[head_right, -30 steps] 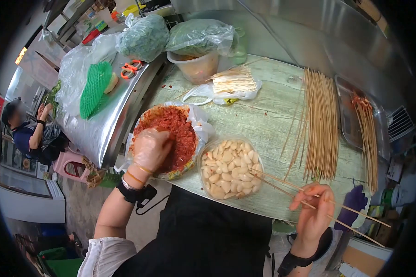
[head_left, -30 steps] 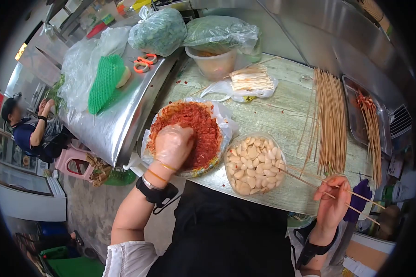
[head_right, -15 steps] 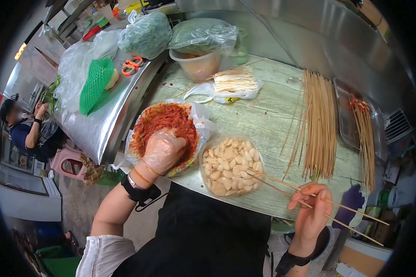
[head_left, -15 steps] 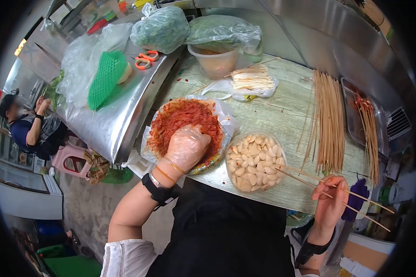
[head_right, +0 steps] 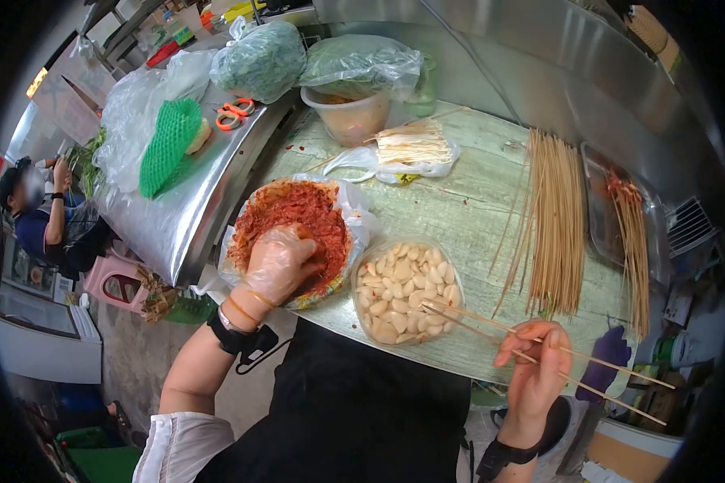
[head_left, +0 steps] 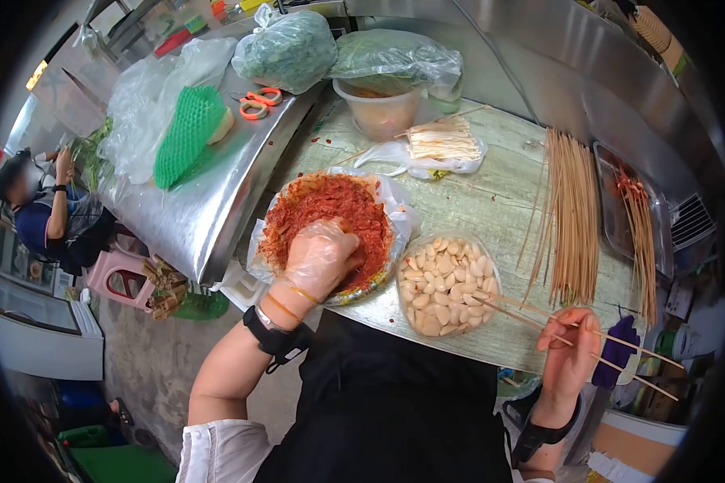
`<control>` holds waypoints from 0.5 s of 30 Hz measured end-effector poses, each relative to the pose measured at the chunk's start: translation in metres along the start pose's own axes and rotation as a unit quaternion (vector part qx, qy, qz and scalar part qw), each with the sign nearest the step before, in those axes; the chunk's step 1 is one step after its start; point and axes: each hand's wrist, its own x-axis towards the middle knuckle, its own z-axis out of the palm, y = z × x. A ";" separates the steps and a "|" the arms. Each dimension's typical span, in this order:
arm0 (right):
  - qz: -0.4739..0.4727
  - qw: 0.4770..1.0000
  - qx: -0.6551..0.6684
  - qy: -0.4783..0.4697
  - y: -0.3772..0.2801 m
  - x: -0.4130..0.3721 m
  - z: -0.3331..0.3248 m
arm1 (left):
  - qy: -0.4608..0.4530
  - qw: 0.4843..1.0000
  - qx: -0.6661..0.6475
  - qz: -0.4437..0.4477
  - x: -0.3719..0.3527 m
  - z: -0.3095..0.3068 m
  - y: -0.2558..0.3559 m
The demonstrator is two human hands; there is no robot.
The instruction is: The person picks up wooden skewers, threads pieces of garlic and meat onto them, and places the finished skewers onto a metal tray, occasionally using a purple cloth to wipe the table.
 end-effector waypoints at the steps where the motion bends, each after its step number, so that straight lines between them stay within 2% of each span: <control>1: 0.000 1.000 -0.002 0.000 0.000 0.000 0.000 | -0.012 0.999 0.041 0.006 0.000 0.005 0.002; 4: 0.001 1.000 0.002 -0.009 0.001 -0.002 0.000 | -0.005 0.995 0.091 0.030 0.000 0.014 0.002; 10: 0.003 1.000 -0.001 -0.007 0.000 -0.004 0.001 | 0.055 0.992 0.105 -0.040 -0.003 0.000 -0.010; 13: 0.009 1.000 0.004 -0.004 0.002 -0.003 0.006 | 0.091 0.988 0.083 -0.092 -0.007 -0.009 -0.022; 15: 0.021 1.000 -0.002 0.011 0.003 -0.002 0.007 | 0.132 0.981 -0.041 -0.134 -0.006 -0.013 -0.028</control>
